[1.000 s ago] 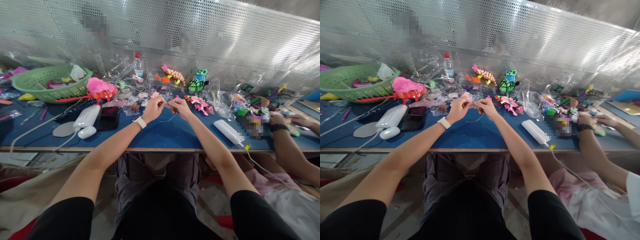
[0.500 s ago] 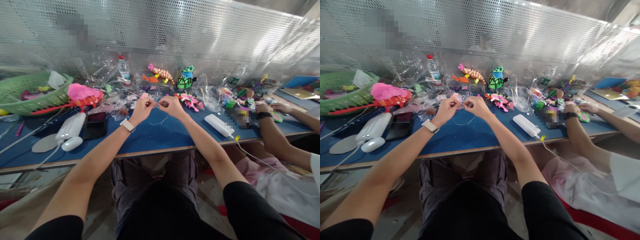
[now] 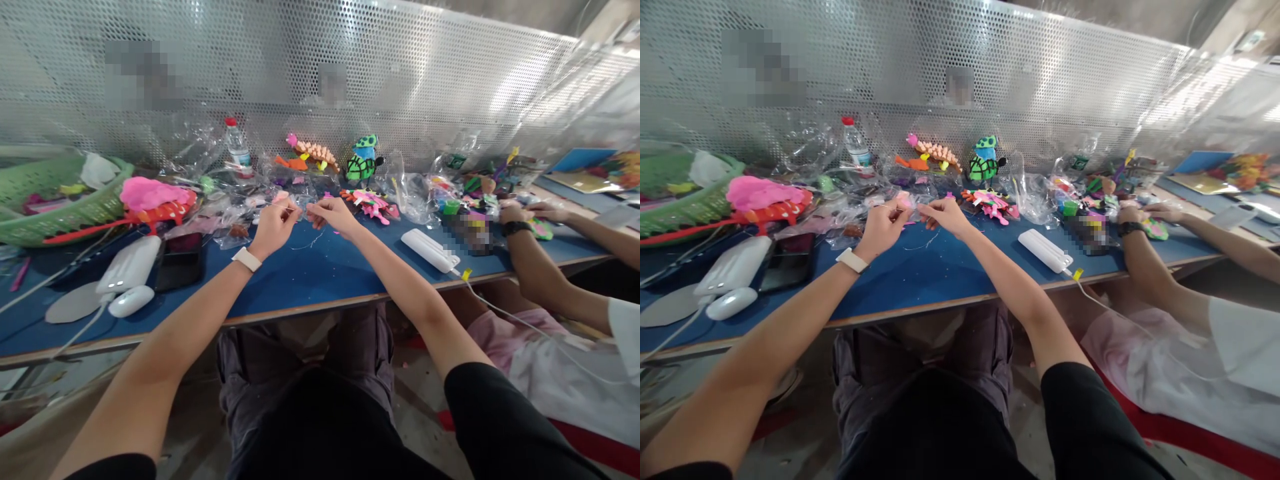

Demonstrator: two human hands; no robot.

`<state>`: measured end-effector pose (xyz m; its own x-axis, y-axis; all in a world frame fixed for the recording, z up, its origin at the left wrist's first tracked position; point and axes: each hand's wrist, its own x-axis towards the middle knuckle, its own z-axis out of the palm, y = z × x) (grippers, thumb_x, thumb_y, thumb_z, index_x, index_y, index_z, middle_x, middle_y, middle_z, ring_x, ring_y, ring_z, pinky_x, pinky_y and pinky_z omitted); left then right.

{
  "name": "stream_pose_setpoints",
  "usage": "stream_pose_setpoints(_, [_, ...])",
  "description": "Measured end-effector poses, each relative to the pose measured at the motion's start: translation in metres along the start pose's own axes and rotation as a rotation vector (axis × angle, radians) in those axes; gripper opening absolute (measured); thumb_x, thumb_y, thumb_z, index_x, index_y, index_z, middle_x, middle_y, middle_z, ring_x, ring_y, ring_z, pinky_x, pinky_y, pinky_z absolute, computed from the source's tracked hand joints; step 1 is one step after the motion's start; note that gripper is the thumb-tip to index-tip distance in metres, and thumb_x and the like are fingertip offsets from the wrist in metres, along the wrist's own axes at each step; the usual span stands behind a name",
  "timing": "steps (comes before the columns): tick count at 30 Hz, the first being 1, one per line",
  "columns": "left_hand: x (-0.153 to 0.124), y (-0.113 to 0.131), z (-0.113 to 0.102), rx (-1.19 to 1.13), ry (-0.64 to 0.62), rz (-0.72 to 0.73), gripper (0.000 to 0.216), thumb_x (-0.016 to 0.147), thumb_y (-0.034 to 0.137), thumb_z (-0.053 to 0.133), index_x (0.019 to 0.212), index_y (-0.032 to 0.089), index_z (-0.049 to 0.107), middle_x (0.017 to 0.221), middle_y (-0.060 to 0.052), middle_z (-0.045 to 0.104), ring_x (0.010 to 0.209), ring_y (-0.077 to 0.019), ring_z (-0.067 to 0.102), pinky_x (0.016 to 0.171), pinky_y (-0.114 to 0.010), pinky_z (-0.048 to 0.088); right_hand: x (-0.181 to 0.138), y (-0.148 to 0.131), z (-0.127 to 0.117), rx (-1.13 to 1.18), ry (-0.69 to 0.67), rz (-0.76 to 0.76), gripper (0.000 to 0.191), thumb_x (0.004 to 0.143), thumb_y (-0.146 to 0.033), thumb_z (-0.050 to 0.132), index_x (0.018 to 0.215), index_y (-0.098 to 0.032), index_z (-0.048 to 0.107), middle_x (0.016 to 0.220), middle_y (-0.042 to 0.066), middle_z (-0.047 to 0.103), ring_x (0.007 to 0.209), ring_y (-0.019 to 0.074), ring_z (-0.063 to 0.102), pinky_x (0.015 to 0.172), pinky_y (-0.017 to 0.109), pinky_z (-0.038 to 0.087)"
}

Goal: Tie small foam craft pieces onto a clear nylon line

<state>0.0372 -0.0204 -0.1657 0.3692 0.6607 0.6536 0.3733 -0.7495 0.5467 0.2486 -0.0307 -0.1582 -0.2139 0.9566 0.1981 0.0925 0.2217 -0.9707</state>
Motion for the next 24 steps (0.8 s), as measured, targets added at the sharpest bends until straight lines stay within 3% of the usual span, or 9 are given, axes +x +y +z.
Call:
stream_pose_setpoints(3, [-0.002, 0.0, 0.001, 0.05, 0.011, 0.029, 0.038, 0.11, 0.051, 0.063, 0.085, 0.023, 0.061, 0.064, 0.002, 0.06, 0.063, -0.0172, 0.06, 0.067, -0.03, 0.044, -0.001, -0.003, 0.0, 0.095, -0.03, 0.091, 0.049, 0.076, -0.062, 0.101, 0.073, -0.02, 0.076, 0.076, 0.002, 0.08, 0.06, 0.0089, 0.066, 0.054, 0.021, 0.05])
stream_pose_setpoints(6, [-0.002, 0.002, 0.002, 0.047, 0.016, 0.025, 0.041, 0.111, 0.055, 0.062, 0.086, 0.022, 0.063, 0.066, 0.001, 0.062, 0.063, -0.017, 0.06, 0.068, -0.03, 0.046, -0.001, -0.005, 0.001, 0.128, -0.025, 0.086, 0.048, 0.073, -0.06, 0.103, 0.072, -0.02, 0.076, 0.078, 0.002, 0.08, 0.061, 0.0084, 0.064, 0.054, 0.02, 0.047])
stream_pose_setpoints(14, [0.003, 0.007, 0.001, -0.146, 0.057, -0.05, 0.042, 0.104, 0.057, 0.071, 0.08, 0.022, 0.065, 0.071, 0.0, 0.063, 0.06, -0.0136, 0.059, 0.057, -0.027, 0.048, -0.001, 0.002, 0.006, -0.128, 0.073, -0.286, 0.047, 0.089, -0.067, 0.088, 0.088, -0.021, 0.076, 0.08, 0.001, 0.077, 0.06, 0.0102, 0.061, 0.06, 0.027, 0.052])
stream_pose_setpoints(18, [0.003, 0.007, 0.006, -0.298, 0.021, -0.164, 0.041, 0.1, 0.055, 0.078, 0.078, 0.023, 0.065, 0.058, 0.005, 0.052, 0.047, -0.0101, 0.048, 0.046, -0.024, 0.037, -0.002, 0.009, 0.0, -0.323, 0.119, -0.455, 0.033, 0.105, -0.053, 0.076, 0.096, -0.022, 0.077, 0.091, 0.003, 0.078, 0.059, 0.0113, 0.062, 0.064, 0.031, 0.057])
stream_pose_setpoints(21, [0.003, 0.011, 0.009, -0.483, -0.045, -0.31, 0.043, 0.096, 0.054, 0.084, 0.078, 0.023, 0.061, 0.054, 0.007, 0.047, 0.041, -0.0078, 0.04, 0.041, -0.024, 0.032, -0.006, 0.01, -0.008, -0.562, 0.11, -0.594, 0.017, 0.11, -0.034, 0.069, 0.1, -0.025, 0.08, 0.103, 0.005, 0.08, 0.082, 0.0178, 0.074, 0.083, 0.036, 0.063])
stream_pose_setpoints(24, [0.003, 0.016, 0.009, -0.61, -0.086, -0.378, 0.045, 0.096, 0.053, 0.087, 0.077, 0.023, 0.059, 0.056, 0.007, 0.047, 0.042, -0.0067, 0.041, 0.041, -0.024, 0.032, -0.008, 0.008, -0.012, -0.661, 0.071, -0.63, 0.019, 0.111, -0.031, 0.066, 0.1, -0.027, 0.082, 0.112, 0.007, 0.082, 0.107, 0.023, 0.077, 0.096, 0.04, 0.063])
